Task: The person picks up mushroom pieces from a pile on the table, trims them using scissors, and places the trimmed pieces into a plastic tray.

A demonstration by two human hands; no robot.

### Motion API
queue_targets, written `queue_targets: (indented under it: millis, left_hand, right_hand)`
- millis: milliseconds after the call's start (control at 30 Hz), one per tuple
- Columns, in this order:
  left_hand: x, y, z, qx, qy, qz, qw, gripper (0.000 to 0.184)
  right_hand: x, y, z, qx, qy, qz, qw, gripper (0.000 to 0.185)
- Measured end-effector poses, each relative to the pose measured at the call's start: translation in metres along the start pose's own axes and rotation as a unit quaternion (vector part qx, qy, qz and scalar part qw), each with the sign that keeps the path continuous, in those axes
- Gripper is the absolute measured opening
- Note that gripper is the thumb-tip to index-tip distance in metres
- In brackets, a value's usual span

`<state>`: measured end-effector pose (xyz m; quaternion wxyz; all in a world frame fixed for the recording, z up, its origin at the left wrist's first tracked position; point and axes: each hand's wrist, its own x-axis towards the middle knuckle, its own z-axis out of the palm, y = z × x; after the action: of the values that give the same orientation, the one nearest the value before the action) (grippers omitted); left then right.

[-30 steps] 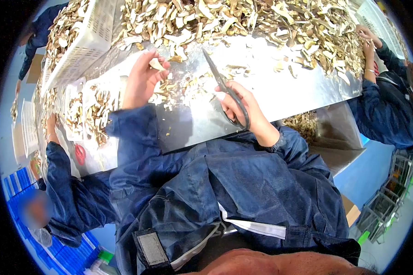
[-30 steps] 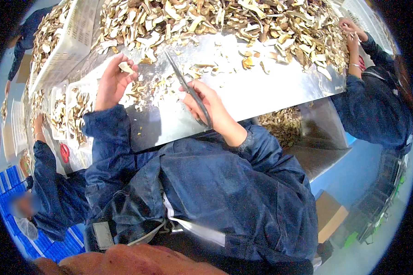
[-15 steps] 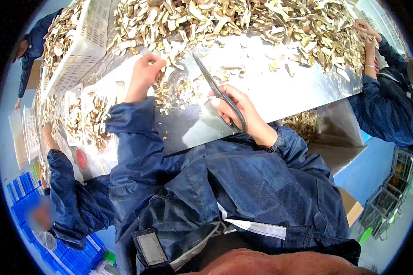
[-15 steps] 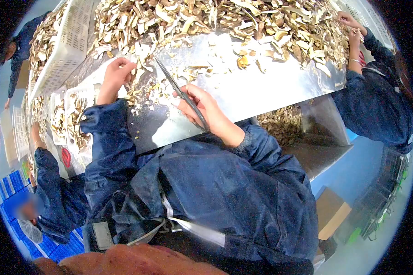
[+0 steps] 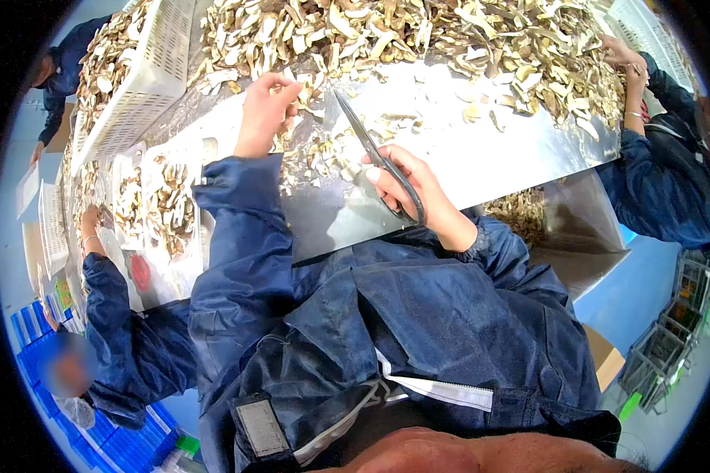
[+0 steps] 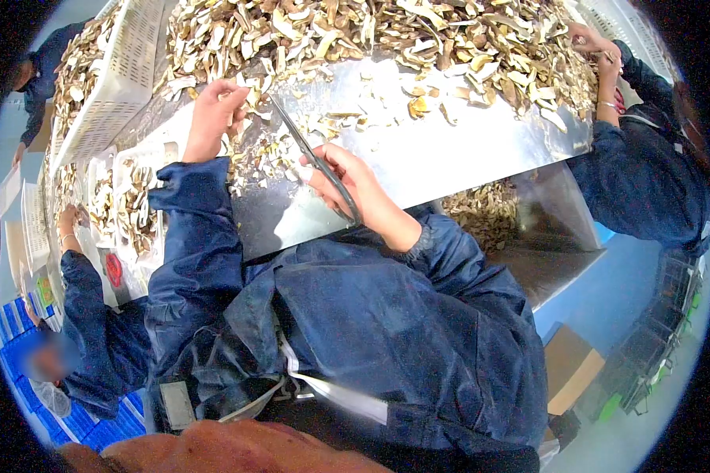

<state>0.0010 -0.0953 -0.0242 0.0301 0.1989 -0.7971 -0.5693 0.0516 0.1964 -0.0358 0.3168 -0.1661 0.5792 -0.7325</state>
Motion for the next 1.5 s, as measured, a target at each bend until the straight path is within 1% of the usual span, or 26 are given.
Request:
queue_targets:
  millis: [67, 100, 200, 233, 333, 400, 433, 500, 600, 633, 733, 767, 800, 867, 900, 933, 1000, 1033, 1133, 1167, 1200, 1267, 1333, 1367, 1467, 1500]
  left_hand:
    - [0.006, -0.004, 0.018, 0.197, 0.057, 0.097, 0.974, 0.030]
    - [-0.004, 0.006, 0.025, 0.249, 0.083, 0.124, 0.957, 0.038]
    - [-0.001, 0.002, 0.030, 0.315, 0.095, 0.147, 0.933, 0.042]
    - [-0.002, 0.002, 0.029, 0.306, 0.083, 0.147, 0.937, 0.043]
    - [0.005, -0.013, 0.023, 0.265, 0.085, 0.209, 0.938, 0.038]
    - [0.003, -0.006, 0.013, 0.153, 0.034, 0.074, 0.985, 0.036]
    - [-0.002, -0.001, 0.010, 0.094, 0.006, 0.005, 0.996, 0.035]
    - [-0.011, -0.002, 0.003, -0.056, -0.014, -0.023, 0.998, 0.024]
    - [-0.030, 0.010, -0.008, -0.271, -0.034, -0.083, 0.958, 0.016]
    - [-0.037, 0.012, -0.011, -0.343, -0.037, -0.101, 0.933, 0.015]
    - [-0.052, 0.001, -0.029, -0.482, -0.080, -0.139, 0.861, 0.013]
    - [-0.056, 0.000, -0.035, -0.484, -0.092, -0.130, 0.861, 0.017]
    - [-0.058, -0.002, -0.043, -0.504, -0.154, -0.117, 0.842, 0.022]
    - [-0.068, -0.007, -0.055, -0.508, -0.111, -0.090, 0.849, 0.023]
    - [-0.078, 0.002, -0.059, -0.512, -0.057, -0.100, 0.851, 0.015]
    - [-0.080, -0.005, -0.072, -0.520, -0.080, -0.081, 0.847, 0.018]
    - [-0.085, -0.014, -0.097, -0.515, -0.086, -0.061, 0.850, 0.015]
    - [-0.092, -0.014, -0.108, -0.510, -0.030, -0.074, 0.856, 0.012]
    - [-0.110, -0.015, -0.146, -0.488, 0.079, -0.047, 0.868, 0.010]
    - [-0.114, -0.015, -0.157, -0.390, 0.231, -0.056, 0.890, 0.008]
    - [-0.112, -0.036, -0.192, -0.384, 0.197, -0.035, 0.901, 0.010]
    - [-0.122, -0.014, -0.188, -0.157, 0.306, 0.019, 0.939, 0.014]
    - [-0.125, -0.025, -0.218, 0.088, 0.293, -0.058, 0.950, 0.020]
    - [-0.114, -0.070, -0.260, 0.241, 0.233, 0.046, 0.941, 0.031]
    - [-0.115, -0.067, -0.246, 0.391, 0.273, 0.046, 0.878, 0.039]
    - [-0.117, -0.052, -0.223, 0.457, 0.303, 0.087, 0.832, 0.041]
  right_hand:
    - [0.000, 0.000, 0.000, 0.001, 0.003, 0.003, 1.000, 0.025]
    - [0.000, 0.000, 0.001, 0.001, 0.004, 0.005, 1.000, 0.025]
    - [-0.001, -0.002, 0.000, -0.003, 0.005, 0.018, 1.000, 0.026]
    - [-0.001, -0.002, 0.000, -0.001, 0.004, 0.017, 1.000, 0.026]
    - [0.000, 0.000, -0.001, 0.008, -0.006, 0.016, 1.000, 0.027]
    - [0.001, 0.003, -0.003, 0.017, -0.014, 0.014, 1.000, 0.027]
    - [0.000, 0.002, -0.003, 0.012, -0.011, 0.016, 1.000, 0.028]
    - [-0.001, 0.000, -0.003, 0.003, -0.002, 0.023, 1.000, 0.028]
    - [0.001, 0.003, -0.003, 0.016, -0.011, 0.015, 1.000, 0.029]
    - [0.001, 0.003, -0.003, 0.012, -0.013, 0.014, 1.000, 0.028]
    - [0.000, -0.001, -0.001, -0.001, -0.017, 0.010, 1.000, 0.027]
    - [0.000, -0.001, -0.002, -0.007, -0.018, 0.008, 1.000, 0.027]
    - [0.000, 0.000, -0.003, -0.012, -0.017, 0.005, 1.000, 0.027]
    - [-0.001, -0.001, -0.002, -0.011, -0.011, 0.006, 1.000, 0.027]
    - [0.000, -0.001, 0.000, -0.009, -0.010, 0.005, 1.000, 0.027]
    - [0.000, -0.001, 0.000, -0.015, -0.007, 0.010, 1.000, 0.027]
    - [0.000, 0.000, -0.001, -0.022, -0.003, 0.017, 1.000, 0.026]
    - [0.000, 0.001, -0.001, -0.027, -0.003, 0.009, 1.000, 0.027]
    - [0.000, 0.000, 0.001, -0.006, 0.003, 0.019, 1.000, 0.030]
    - [0.000, 0.000, 0.001, -0.004, -0.003, 0.011, 1.000, 0.030]
    - [0.000, 0.001, 0.000, -0.006, -0.005, 0.004, 1.000, 0.030]
    - [-0.001, 0.000, 0.001, 0.001, -0.006, 0.011, 1.000, 0.029]
    - [0.000, -0.001, 0.000, 0.004, -0.007, 0.012, 1.000, 0.029]
    - [-0.001, 0.000, -0.001, 0.004, -0.008, 0.011, 1.000, 0.030]
    - [-0.001, -0.002, 0.000, -0.005, -0.003, 0.010, 1.000, 0.030]
    - [-0.001, -0.003, 0.002, -0.014, 0.002, 0.012, 1.000, 0.030]
